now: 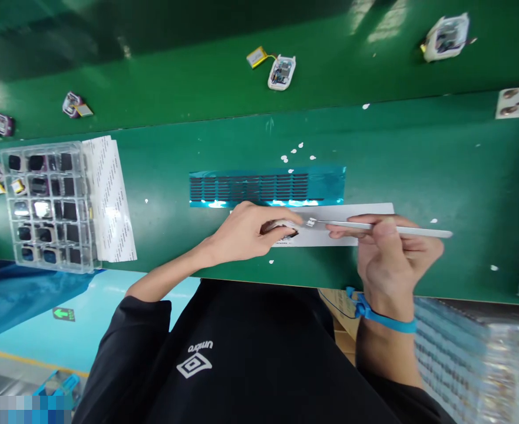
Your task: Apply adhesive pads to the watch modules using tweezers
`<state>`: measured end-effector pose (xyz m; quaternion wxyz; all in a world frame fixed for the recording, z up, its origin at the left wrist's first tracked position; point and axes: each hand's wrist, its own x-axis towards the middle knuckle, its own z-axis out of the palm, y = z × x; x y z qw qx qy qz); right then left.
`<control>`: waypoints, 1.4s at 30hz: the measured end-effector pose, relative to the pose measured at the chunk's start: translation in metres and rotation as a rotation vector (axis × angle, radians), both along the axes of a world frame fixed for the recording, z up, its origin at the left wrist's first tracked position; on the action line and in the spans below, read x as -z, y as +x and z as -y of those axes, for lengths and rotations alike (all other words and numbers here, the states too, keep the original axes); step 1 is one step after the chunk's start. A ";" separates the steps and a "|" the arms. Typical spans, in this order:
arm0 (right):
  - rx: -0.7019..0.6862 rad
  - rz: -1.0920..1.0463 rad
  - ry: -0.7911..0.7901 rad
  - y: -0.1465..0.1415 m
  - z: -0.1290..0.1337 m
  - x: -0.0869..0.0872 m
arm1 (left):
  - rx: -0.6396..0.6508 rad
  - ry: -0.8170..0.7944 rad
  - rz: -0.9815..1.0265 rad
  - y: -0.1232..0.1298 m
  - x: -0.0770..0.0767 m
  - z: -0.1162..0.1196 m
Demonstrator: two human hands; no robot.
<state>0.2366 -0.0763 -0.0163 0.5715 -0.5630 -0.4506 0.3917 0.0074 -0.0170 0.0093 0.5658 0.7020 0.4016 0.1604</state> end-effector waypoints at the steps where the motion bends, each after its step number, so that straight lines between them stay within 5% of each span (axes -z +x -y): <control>1: 0.010 -0.017 0.015 -0.004 -0.002 -0.003 | -0.050 -0.082 0.099 0.000 -0.001 -0.001; 8: -0.030 -0.051 -0.005 -0.028 -0.012 -0.009 | -0.080 -0.386 0.470 -0.004 0.007 -0.004; 42: -0.044 0.012 0.010 -0.030 -0.013 -0.002 | -0.086 -0.371 0.315 -0.001 0.001 0.002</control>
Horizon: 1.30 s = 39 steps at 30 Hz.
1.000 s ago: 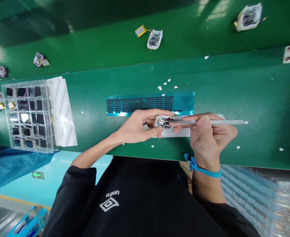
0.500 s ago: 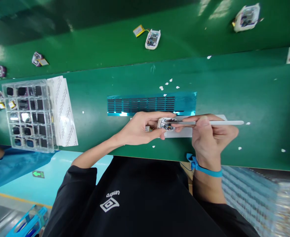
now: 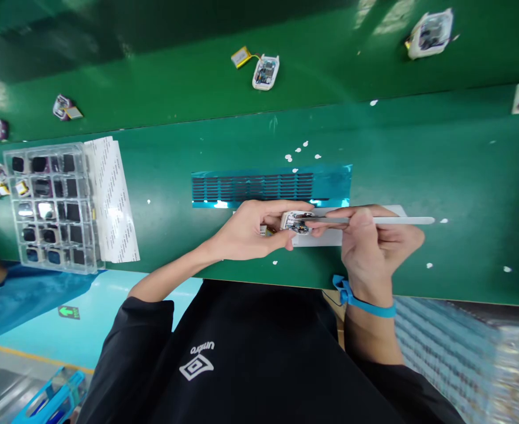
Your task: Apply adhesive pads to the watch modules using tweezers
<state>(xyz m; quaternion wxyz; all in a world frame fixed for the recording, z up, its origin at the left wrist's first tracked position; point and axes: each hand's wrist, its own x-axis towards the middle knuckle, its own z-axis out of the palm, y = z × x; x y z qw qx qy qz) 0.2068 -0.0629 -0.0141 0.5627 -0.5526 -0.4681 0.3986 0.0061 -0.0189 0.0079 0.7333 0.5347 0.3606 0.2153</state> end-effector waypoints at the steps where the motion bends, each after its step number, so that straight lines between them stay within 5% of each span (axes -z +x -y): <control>1: 0.005 0.008 0.000 -0.001 0.000 0.000 | -0.003 -0.001 -0.001 0.000 -0.001 0.000; 16: 0.072 0.187 0.062 -0.003 0.009 -0.005 | -0.087 0.075 -0.065 0.004 0.003 0.003; 20: 0.107 0.312 0.116 0.024 0.004 -0.009 | -0.105 0.283 -0.131 0.001 0.003 0.001; 23: -0.077 0.526 0.086 0.051 -0.004 -0.012 | -0.065 0.479 -0.223 0.005 0.004 -0.002; 29: -0.246 0.612 0.038 0.076 -0.012 -0.012 | 0.263 1.193 -0.565 0.029 0.014 -0.010; 32: -0.257 0.614 0.061 0.078 -0.014 -0.013 | 0.343 1.254 -0.579 0.036 0.024 -0.013; 39: -0.361 0.640 0.123 0.080 -0.019 -0.014 | 0.233 1.314 -0.530 0.038 0.038 -0.016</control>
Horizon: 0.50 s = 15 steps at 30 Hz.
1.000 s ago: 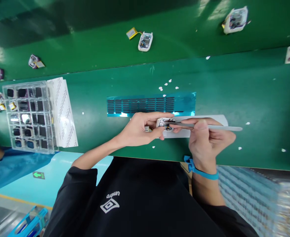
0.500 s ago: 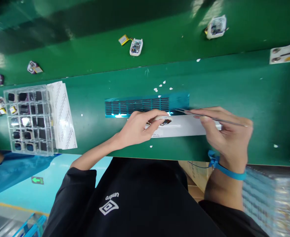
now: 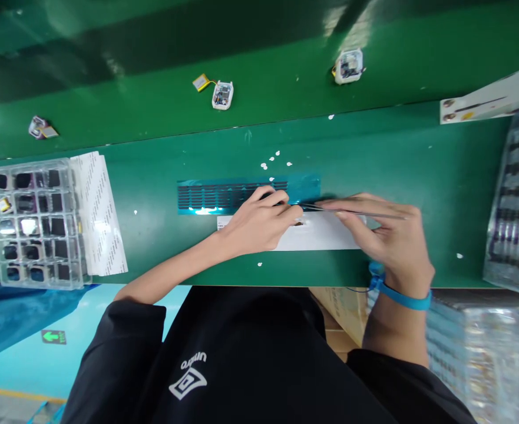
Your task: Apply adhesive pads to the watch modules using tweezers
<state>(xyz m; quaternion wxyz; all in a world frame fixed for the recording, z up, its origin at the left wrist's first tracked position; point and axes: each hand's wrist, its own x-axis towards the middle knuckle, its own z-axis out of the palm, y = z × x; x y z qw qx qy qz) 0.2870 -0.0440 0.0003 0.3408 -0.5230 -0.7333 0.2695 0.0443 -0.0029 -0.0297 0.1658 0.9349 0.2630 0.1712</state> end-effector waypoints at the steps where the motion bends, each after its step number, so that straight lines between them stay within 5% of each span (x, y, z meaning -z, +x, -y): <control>1: -0.019 0.003 0.016 0.000 0.000 0.000 | -0.004 0.003 0.009 0.001 0.000 -0.001; 7: -0.047 0.024 0.151 -0.007 -0.002 -0.007 | -0.002 -0.018 -0.038 0.006 -0.003 -0.006; 11: 0.013 0.008 0.353 -0.026 -0.017 -0.022 | 0.090 -0.025 0.044 -0.003 -0.019 -0.002; 13: 0.040 0.025 0.526 -0.039 -0.027 -0.029 | -0.010 -0.140 0.255 -0.013 -0.031 0.000; 15: 0.057 0.004 0.682 -0.052 -0.037 -0.034 | -0.265 -0.405 0.563 -0.025 -0.041 -0.002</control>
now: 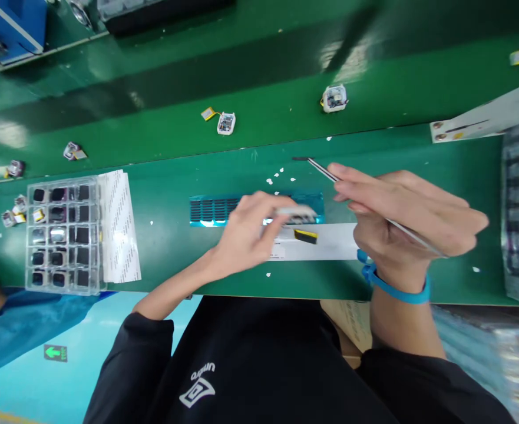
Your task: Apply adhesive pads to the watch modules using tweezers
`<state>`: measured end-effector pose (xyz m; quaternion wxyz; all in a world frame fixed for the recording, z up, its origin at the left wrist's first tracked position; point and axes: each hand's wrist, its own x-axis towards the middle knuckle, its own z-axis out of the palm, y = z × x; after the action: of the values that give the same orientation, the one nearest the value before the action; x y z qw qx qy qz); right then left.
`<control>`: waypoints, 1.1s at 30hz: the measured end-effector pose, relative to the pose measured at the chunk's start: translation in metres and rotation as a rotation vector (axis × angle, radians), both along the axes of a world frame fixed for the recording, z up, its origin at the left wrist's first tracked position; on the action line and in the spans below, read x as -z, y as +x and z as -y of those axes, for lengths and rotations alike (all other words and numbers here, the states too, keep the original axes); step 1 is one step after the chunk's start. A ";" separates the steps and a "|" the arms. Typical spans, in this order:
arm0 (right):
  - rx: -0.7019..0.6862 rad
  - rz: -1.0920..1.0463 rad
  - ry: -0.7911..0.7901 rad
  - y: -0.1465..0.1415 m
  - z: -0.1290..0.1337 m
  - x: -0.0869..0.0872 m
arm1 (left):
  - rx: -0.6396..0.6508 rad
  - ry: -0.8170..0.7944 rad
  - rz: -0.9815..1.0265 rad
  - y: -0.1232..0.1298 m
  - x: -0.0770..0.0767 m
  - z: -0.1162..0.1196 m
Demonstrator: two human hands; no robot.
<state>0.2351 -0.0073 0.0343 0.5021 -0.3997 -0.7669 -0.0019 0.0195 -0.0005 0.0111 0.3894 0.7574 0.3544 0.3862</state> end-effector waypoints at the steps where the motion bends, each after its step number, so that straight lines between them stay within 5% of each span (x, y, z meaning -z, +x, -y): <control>1: -0.007 -0.015 0.059 -0.006 -0.004 -0.001 | -0.111 -0.183 0.155 -0.006 -0.003 -0.003; 4: -0.054 0.003 0.089 -0.019 -0.009 0.002 | -0.278 -0.633 0.544 -0.021 -0.003 -0.018; 7: -0.116 0.069 0.007 -0.027 -0.007 0.008 | -0.345 -0.800 0.713 -0.028 0.003 -0.027; 20: -0.236 0.265 -0.161 -0.031 0.004 0.011 | -0.559 -0.919 0.739 -0.025 0.004 -0.022; 33: -0.252 0.387 -0.127 -0.037 0.009 0.010 | -0.567 -0.935 0.733 -0.019 -0.002 -0.016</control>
<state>0.1977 -0.0162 0.0245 0.3161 -0.3239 -0.8911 0.0324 0.0007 0.0150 0.0135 0.6562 0.2050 0.5151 0.5119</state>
